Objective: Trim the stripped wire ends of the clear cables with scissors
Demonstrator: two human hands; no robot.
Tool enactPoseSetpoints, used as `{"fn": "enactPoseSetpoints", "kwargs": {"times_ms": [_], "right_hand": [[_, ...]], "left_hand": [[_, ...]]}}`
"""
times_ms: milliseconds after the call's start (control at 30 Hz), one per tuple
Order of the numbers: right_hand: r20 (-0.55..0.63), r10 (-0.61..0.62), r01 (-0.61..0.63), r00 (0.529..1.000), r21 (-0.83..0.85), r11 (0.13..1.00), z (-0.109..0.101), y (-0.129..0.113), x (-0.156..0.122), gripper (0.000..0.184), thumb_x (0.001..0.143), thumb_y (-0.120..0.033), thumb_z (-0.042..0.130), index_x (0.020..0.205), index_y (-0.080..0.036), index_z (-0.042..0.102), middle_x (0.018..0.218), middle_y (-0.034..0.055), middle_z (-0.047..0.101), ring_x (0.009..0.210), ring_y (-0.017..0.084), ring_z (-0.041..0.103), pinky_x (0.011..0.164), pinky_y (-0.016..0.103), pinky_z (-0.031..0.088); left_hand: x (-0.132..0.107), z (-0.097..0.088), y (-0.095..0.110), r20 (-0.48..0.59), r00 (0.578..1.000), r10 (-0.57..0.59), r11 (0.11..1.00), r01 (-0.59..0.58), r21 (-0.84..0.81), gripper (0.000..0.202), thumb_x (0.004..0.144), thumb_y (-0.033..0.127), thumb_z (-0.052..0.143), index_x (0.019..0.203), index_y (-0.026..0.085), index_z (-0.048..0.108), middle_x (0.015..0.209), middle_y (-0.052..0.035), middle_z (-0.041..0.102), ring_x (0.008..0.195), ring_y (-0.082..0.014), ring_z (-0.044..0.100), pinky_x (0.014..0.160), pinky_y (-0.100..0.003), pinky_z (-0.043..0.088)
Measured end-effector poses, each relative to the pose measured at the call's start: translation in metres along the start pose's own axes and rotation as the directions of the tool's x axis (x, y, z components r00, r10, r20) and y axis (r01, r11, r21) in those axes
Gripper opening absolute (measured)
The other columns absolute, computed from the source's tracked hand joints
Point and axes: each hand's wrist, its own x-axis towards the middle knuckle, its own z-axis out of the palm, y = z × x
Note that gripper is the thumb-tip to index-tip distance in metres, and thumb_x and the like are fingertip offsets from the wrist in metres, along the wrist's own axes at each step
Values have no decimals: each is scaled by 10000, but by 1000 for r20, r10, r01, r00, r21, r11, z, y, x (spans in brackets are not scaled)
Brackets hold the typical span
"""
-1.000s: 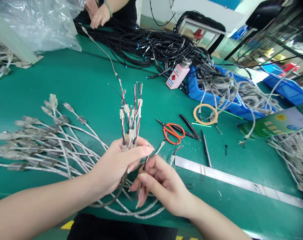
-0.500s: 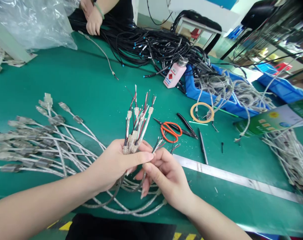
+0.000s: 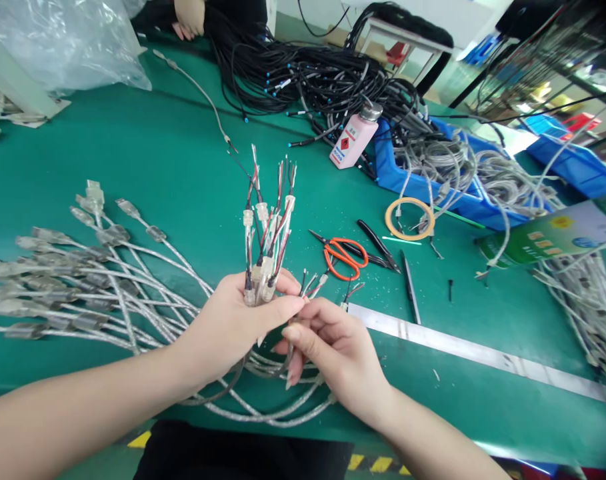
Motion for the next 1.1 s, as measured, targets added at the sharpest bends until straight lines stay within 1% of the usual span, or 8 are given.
{"fn": "enactPoseSetpoints", "kwargs": {"times_ms": [133, 200, 267, 400, 567, 867, 1000, 1100], "right_hand": [[57, 72, -76, 996, 69, 995, 1, 1, -1, 312, 831, -381, 740, 804, -183, 501, 660, -20, 687, 453, 89, 642, 456, 176, 517], [94, 104, -112, 990, 89, 990, 1, 1, -2, 315, 827, -373, 747, 813, -178, 499, 671, -17, 691, 457, 86, 650, 463, 168, 518], [118, 117, -129, 986, 100, 987, 1, 1, -2, 310, 827, -364, 750, 826, -176, 504, 676, -13, 696, 457, 85, 651, 469, 168, 525], [155, 129, -148, 979, 121, 982, 1, 3, -2, 316, 817, -375, 759, 837, -176, 515, 689, -5, 700, 465, 94, 654, 473, 183, 547], [177, 138, -163, 974, 131, 978, 2, 6, -3, 303, 839, -382, 737, 851, -174, 517, 710, 9, 710, 480, 97, 662, 482, 183, 562], [223, 100, -132, 970, 134, 982, 3, 8, -5, 265, 872, -348, 706, 888, -184, 498, 694, -16, 688, 470, 78, 657, 490, 159, 553], [241, 93, -126, 966, 125, 984, 4, 7, -4, 249, 876, -332, 702, 973, -186, 525, 698, -23, 677, 466, 78, 649, 491, 161, 551], [245, 103, -136, 964, 123, 983, 5, 8, -5, 241, 876, -331, 699, 955, -187, 521, 709, -18, 679, 467, 76, 647, 491, 161, 550]], "left_hand": [[0, 0, 1, 37, 999, -27, 998, 29, -54, 119, 762, 257, 718, 777, 208, 611, 650, 55, 608, 425, -63, 508, 435, -192, 446], [0, 0, 3, 36, 999, -29, 998, 31, -63, 113, 752, 245, 716, 760, 207, 609, 600, 67, 594, 397, -50, 471, 427, -180, 423], [0, 1, 6, 14, 999, -41, 998, 42, -53, 109, 740, 237, 715, 728, 195, 615, 531, 83, 555, 359, -22, 377, 400, -159, 359], [-1, 2, 10, 29, 997, -78, 997, 78, -12, 105, 764, 275, 683, 723, 183, 652, 378, 106, 390, 355, -42, 312, 368, -155, 309], [-1, 1, 9, 106, 989, -102, 994, 105, -25, 145, 805, 309, 662, 714, 195, 657, 396, 97, 387, 361, -66, 314, 329, -172, 357], [-1, 0, 7, 93, 994, -64, 998, 66, -22, 147, 800, 258, 669, 674, 183, 679, 470, 72, 480, 380, -27, 334, 370, -135, 324], [-1, 0, 7, 97, 993, -74, 996, 80, -51, 140, 787, 238, 674, 663, 173, 682, 482, 66, 503, 390, -20, 323, 376, -132, 300], [-1, 1, 8, 96, 992, -86, 993, 93, -68, 115, 768, 220, 680, 666, 168, 675, 500, 60, 532, 395, -17, 335, 376, -128, 286]]}}
